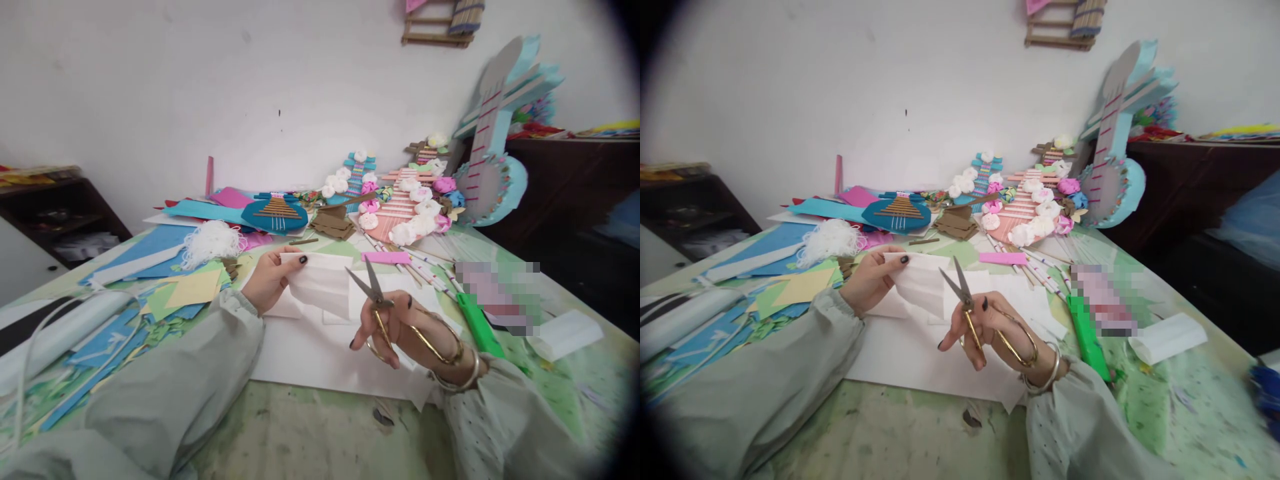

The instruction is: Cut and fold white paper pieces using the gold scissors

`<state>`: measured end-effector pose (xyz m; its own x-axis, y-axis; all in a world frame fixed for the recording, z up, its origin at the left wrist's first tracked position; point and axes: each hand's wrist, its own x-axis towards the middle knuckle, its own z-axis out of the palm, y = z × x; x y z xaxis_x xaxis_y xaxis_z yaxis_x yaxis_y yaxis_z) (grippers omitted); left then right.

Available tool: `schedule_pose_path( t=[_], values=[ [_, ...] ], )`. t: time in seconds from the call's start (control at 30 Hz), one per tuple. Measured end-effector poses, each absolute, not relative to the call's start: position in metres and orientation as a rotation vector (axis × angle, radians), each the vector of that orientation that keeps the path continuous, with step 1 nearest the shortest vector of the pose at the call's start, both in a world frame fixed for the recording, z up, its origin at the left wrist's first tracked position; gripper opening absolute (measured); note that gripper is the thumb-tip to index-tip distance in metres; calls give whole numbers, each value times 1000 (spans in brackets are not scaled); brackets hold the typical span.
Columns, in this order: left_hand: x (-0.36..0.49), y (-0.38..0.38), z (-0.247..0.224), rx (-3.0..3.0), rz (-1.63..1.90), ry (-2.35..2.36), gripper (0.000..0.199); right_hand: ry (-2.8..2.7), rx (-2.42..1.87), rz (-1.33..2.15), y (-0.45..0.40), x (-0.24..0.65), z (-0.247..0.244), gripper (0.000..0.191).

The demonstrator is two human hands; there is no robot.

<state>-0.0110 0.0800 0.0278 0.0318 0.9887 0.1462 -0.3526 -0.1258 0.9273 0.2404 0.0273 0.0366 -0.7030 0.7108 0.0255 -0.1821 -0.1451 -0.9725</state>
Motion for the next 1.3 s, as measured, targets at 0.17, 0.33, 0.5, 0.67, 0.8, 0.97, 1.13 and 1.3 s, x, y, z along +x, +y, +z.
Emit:
schedule_pose_path(
  t=[0.17, 0.33, 0.5, 0.67, 0.8, 0.97, 1.13, 1.3],
  values=[
    [-13, 80, 28, 1099, 1437, 826, 26, -1587, -560, 2044, 29, 238, 33, 65],
    [-12, 79, 28, 1133, 1411, 806, 28, -1536, -584, 2101, 28, 238, 39, 68],
    [-13, 80, 28, 1171, 1392, 794, 29, -1541, -466, 2174, 35, 240, 29, 73],
    [-15, 81, 27, 1186, 1378, 757, 27, -1589, -354, 2182, 42, 240, 16, 81],
    [-16, 80, 27, 1200, 1377, 748, 26, -1592, -337, 2147, 41, 241, 18, 77],
    [-17, 80, 28, 1239, 1369, 766, 27, -1570, -314, 2152, 41, 243, 17, 77],
    [-19, 80, 30, 1271, 1335, 766, 27, -1570, -361, 2167, 42, 243, 17, 81],
    [-20, 79, 32, 1303, 1292, 766, 27, -1619, -323, 2166, 41, 243, 19, 80]
  ],
)
